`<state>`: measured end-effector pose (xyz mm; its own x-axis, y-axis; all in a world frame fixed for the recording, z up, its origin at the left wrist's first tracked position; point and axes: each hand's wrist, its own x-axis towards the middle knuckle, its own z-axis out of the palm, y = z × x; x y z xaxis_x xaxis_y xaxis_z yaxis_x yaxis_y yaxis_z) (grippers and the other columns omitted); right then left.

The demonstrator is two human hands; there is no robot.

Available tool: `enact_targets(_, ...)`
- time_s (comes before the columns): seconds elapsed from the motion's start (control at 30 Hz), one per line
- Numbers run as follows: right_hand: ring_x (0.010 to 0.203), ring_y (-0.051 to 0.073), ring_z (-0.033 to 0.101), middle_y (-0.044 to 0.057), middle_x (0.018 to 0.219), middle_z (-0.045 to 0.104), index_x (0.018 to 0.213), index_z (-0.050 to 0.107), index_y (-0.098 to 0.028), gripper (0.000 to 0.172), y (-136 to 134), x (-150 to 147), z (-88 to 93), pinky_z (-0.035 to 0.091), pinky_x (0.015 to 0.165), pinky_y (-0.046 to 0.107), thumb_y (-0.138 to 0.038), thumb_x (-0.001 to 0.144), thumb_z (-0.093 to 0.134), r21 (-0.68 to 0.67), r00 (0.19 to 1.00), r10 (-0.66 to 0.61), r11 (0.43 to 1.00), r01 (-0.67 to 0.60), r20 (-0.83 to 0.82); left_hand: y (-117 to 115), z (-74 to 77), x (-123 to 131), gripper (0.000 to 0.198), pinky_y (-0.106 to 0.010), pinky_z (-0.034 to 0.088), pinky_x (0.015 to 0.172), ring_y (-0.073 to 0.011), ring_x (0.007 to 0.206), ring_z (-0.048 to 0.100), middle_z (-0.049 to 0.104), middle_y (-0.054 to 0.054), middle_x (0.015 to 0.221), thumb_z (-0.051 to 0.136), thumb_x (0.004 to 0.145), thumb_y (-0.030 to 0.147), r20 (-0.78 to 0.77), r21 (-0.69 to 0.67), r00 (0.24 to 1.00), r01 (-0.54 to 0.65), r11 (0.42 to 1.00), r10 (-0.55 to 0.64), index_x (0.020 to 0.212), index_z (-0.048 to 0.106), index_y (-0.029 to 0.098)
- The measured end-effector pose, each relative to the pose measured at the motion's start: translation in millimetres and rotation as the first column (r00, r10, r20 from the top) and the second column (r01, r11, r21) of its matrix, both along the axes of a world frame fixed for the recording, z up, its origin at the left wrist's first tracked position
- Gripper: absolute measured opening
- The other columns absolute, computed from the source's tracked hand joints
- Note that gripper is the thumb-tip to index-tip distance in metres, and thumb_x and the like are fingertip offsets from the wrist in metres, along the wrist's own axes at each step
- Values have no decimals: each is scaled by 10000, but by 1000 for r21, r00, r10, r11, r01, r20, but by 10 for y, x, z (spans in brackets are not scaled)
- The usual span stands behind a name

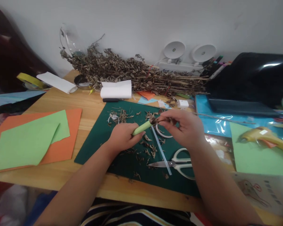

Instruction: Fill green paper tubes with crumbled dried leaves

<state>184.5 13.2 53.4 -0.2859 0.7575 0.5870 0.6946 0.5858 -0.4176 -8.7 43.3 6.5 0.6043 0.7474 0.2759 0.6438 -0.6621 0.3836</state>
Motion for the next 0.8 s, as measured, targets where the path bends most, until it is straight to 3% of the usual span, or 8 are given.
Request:
enact_targets(0.1, 637, 107, 588, -23, 769, 650, 906, 527, -242, 184, 3, -2, -9, 442, 529, 207, -169, 738, 546, 6, 996, 12, 1000, -12, -84, -4, 0, -7, 344, -227, 235, 429, -117, 453, 422, 457, 8, 487, 346, 782, 418, -3, -6, 1000, 10, 1000, -10, 544, 412, 178)
enact_targets(0.27, 650, 123, 600, -18, 759, 657, 767, 577, -237, 49, -1, -9, 29, 450, 547, 227, -201, 738, 562, 61, 999, -26, 998, 23, 41, -6, -5, -7, 342, -227, 238, 438, -118, 460, 424, 460, 7, 486, 351, 782, 412, 10, 11, 1000, 27, 1000, -27, 542, 413, 176)
enact_targets(0.5, 666, 118, 586, -28, 732, 642, 793, 585, -236, 121, 19, 5, 1, 461, 590, 244, -141, 716, 585, 243, 993, 57, 969, -30, -106, 2, -2, -8, 337, -225, 229, 441, -114, 456, 409, 447, 7, 482, 353, 781, 408, 5, 24, 999, 35, 999, -35, 546, 410, 173)
enact_targets(0.8, 736, 109, 558, -9, 782, 606, 828, 596, -226, 142, 57, 49, 37, 454, 642, 238, -127, 733, 560, 91, 983, 116, 991, -103, -144, 16, 9, -6, 355, -222, 224, 433, -110, 445, 396, 432, 12, 476, 341, 782, 429, -29, -19, 1000, 4, 1000, -5, 539, 395, 175)
